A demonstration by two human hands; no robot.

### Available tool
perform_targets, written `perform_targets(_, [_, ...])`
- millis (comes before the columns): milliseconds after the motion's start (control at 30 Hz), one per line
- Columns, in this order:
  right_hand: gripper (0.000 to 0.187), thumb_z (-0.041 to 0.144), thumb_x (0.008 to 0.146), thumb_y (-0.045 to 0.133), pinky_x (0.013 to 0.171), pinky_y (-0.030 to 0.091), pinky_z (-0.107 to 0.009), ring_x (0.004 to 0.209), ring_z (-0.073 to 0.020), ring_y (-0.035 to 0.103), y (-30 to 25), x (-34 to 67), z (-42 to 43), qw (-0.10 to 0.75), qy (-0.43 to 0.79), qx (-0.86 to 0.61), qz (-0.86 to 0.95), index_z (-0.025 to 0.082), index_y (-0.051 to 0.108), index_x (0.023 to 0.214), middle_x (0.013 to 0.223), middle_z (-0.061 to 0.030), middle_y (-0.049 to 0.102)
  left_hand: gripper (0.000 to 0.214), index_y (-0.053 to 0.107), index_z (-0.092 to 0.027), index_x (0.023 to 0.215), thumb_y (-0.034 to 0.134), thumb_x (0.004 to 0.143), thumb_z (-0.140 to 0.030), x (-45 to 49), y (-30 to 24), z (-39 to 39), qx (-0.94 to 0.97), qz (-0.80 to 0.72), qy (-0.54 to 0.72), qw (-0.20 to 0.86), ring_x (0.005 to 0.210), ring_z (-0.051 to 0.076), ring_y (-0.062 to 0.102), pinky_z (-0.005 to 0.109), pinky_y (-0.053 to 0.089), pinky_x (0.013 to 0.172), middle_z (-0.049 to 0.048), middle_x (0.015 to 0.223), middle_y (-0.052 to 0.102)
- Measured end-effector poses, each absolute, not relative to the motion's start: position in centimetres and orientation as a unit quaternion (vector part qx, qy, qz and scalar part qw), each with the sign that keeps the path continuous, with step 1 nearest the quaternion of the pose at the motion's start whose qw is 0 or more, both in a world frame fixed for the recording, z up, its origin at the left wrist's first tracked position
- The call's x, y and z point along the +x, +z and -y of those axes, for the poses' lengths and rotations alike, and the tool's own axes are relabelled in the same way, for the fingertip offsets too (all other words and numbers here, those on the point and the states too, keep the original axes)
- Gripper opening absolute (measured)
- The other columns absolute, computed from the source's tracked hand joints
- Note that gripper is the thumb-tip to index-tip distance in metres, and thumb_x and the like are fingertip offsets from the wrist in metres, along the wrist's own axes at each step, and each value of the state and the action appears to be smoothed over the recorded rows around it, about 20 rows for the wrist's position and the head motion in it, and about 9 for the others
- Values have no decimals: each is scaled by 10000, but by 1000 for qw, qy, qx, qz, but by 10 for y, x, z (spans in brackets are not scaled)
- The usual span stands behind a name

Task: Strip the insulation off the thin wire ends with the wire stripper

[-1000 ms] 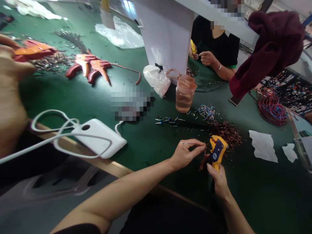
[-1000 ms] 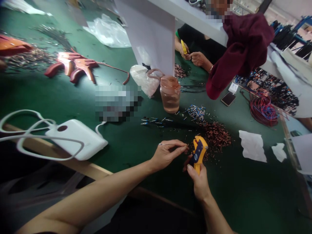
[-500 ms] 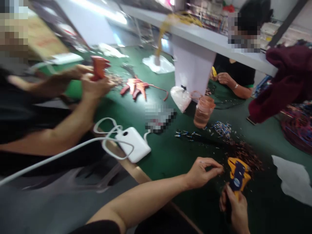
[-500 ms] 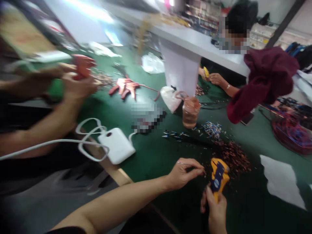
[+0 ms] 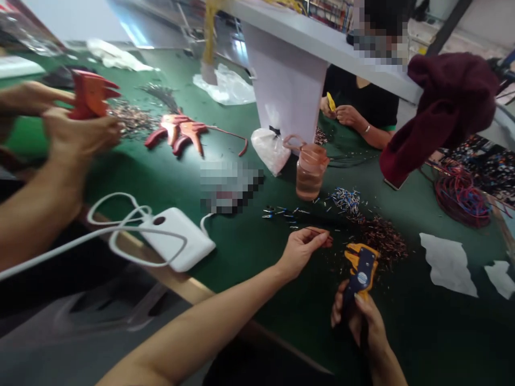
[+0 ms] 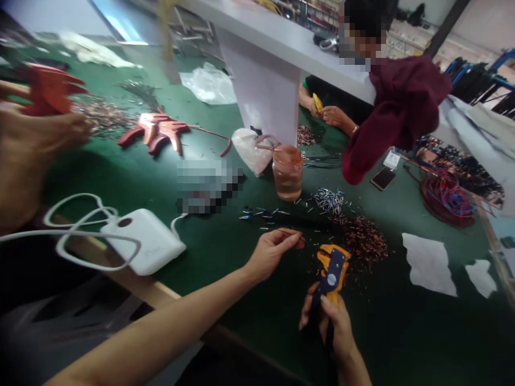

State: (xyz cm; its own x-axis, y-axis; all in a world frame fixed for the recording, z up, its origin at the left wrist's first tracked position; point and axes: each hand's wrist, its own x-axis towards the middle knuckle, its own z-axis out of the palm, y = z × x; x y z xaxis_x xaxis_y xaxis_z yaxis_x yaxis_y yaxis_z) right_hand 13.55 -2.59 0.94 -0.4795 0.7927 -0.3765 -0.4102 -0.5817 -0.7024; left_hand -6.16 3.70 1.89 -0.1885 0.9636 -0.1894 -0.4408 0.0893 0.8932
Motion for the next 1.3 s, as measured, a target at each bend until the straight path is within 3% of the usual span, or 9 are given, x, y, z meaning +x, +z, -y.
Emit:
perform_targets(400, [384, 485, 774, 686, 559, 485, -313, 573, -158, 558, 18, 134, 30, 341, 866, -280, 237, 161, 638, 974, 731, -32, 618, 423, 726, -135, 720, 858, 582, -512, -58, 18, -33, 323, -459, 579, 591, 641, 207, 730, 352, 613, 725, 74, 699, 767])
perform_targets(667, [376, 483, 753, 740, 533, 471, -301, 532, -148, 563, 19, 135, 39, 337, 860, -327, 201, 169, 654, 941, 681, -24, 609, 458, 724, -122, 736, 859, 573, -528, -54, 15, -33, 312, -422, 582, 621, 646, 201, 725, 343, 597, 731, 85, 709, 768])
perform_targets(1000, [305, 492, 877, 616, 379, 357, -200, 356, -62, 369, -27, 158, 34, 306, 869, -302, 244, 194, 573, 825, 530, 55, 449, 473, 724, -108, 729, 877, 545, -517, -52, 11, -34, 292, -372, 575, 668, 639, 179, 710, 329, 582, 747, 73, 697, 758])
perform_targets(1300, [328, 535, 817, 644, 481, 425, -271, 435, -102, 437, -38, 165, 28, 291, 885, -276, 236, 217, 594, 885, 606, 22, 489, 528, 721, -98, 714, 883, 488, -547, -55, 17, -36, 273, -390, 572, 668, 644, 182, 701, 338, 568, 755, 91, 721, 756])
